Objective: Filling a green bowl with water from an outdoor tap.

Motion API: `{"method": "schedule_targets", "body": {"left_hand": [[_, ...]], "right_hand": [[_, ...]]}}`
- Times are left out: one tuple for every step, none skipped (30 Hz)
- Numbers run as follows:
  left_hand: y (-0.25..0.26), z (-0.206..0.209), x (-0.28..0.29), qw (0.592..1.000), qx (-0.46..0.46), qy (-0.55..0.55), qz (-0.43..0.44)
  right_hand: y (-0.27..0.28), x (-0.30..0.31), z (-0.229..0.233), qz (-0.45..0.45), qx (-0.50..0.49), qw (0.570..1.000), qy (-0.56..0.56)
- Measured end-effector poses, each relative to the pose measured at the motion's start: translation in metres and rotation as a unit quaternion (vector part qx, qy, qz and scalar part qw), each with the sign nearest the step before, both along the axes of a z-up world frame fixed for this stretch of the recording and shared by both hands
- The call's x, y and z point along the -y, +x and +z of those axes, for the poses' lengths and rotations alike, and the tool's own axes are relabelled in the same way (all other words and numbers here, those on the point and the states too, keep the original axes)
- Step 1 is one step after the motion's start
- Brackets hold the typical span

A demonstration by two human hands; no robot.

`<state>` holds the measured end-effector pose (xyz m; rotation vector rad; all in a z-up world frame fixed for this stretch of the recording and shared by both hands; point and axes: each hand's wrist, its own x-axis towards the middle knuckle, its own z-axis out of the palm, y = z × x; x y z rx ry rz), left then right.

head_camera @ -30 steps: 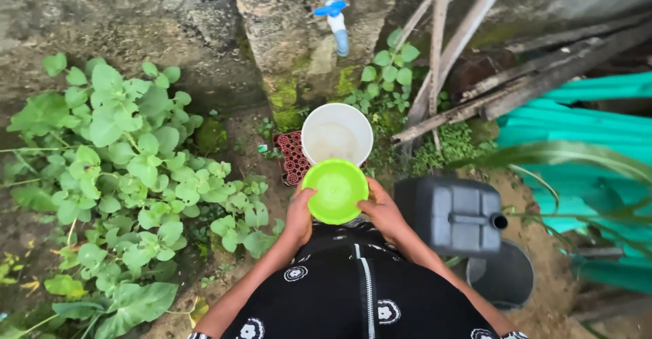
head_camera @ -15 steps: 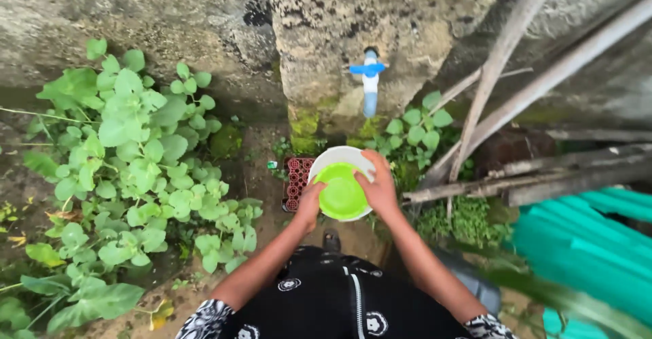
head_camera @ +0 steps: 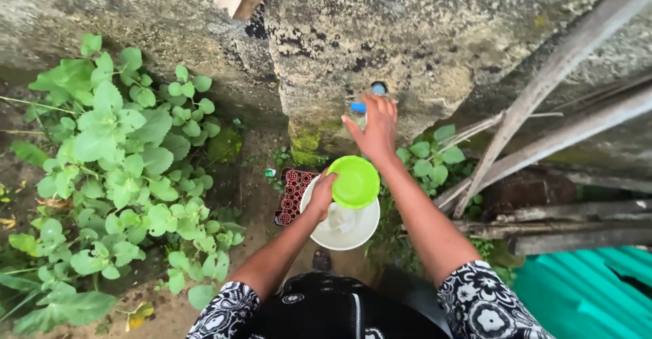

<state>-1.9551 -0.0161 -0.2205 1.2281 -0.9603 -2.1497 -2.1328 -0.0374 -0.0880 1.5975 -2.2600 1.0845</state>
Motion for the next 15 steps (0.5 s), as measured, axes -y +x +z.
{"method": "schedule_targets", "body": {"left_hand": [[-0.007, -0.004, 0.003, 1.000, 0.001, 0.000, 0.003], [-0.012, -0.008, 0.005, 1.000, 0.000, 0.001, 0.003], [-0.018, -0.013, 0.006, 1.000, 0.000, 0.003, 0.002], [-0.021, -0.014, 0.007, 1.000, 0.001, 0.004, 0.005], [-0.025, -0.014, 0.008, 1.000, 0.002, 0.011, 0.003], [-0.029, -0.015, 0.008, 1.000, 0.002, 0.019, -0.001], [-0.031, -0.013, 0.011, 1.000, 0.003, 0.019, 0.000], [-0.032, -0.011, 0.011, 0.999, -0.005, 0.031, 0.001], [-0.033, -0.009, 0.011, 0.999, -0.013, 0.043, 0.001], [-0.036, -0.011, 0.013, 0.999, -0.013, 0.043, 0.002], [-0.039, -0.014, 0.015, 0.999, -0.018, 0.044, 0.002], [-0.041, -0.016, 0.017, 0.999, -0.023, 0.045, 0.003], [-0.040, -0.013, 0.017, 0.999, -0.023, 0.045, 0.005], [-0.040, -0.010, 0.018, 0.999, -0.022, 0.049, 0.002], [-0.040, -0.007, 0.019, 0.998, -0.021, 0.053, -0.002]], "right_hand": [[-0.009, 0.008, -0.013, 0.003, 0.001, 1.000, 0.000], [-0.018, 0.015, -0.027, -0.003, -0.002, 1.000, 0.010], [-0.026, 0.021, -0.040, -0.010, -0.005, 1.000, 0.021], [-0.026, 0.024, -0.039, -0.007, -0.003, 1.000, 0.022], [-0.025, 0.026, -0.038, -0.016, -0.006, 1.000, 0.012], [-0.026, 0.027, -0.037, -0.028, -0.009, 1.000, 0.003], [-0.024, 0.026, -0.031, -0.026, -0.008, 1.000, 0.003], [-0.022, 0.025, -0.025, -0.015, -0.001, 1.000, -0.009], [-0.019, 0.023, -0.018, -0.004, 0.007, 1.000, -0.021], [-0.021, 0.023, -0.018, -0.002, 0.007, 1.000, -0.022], [-0.022, 0.024, -0.018, 0.006, 0.006, 1.000, -0.025], [-0.023, 0.025, -0.018, 0.015, 0.006, 0.999, -0.029], [-0.024, 0.025, -0.020, 0.017, 0.006, 0.999, -0.029], [-0.026, 0.025, -0.023, 0.026, 0.009, 0.999, -0.031], [-0.028, 0.026, -0.025, 0.035, 0.012, 0.999, -0.033]]}}
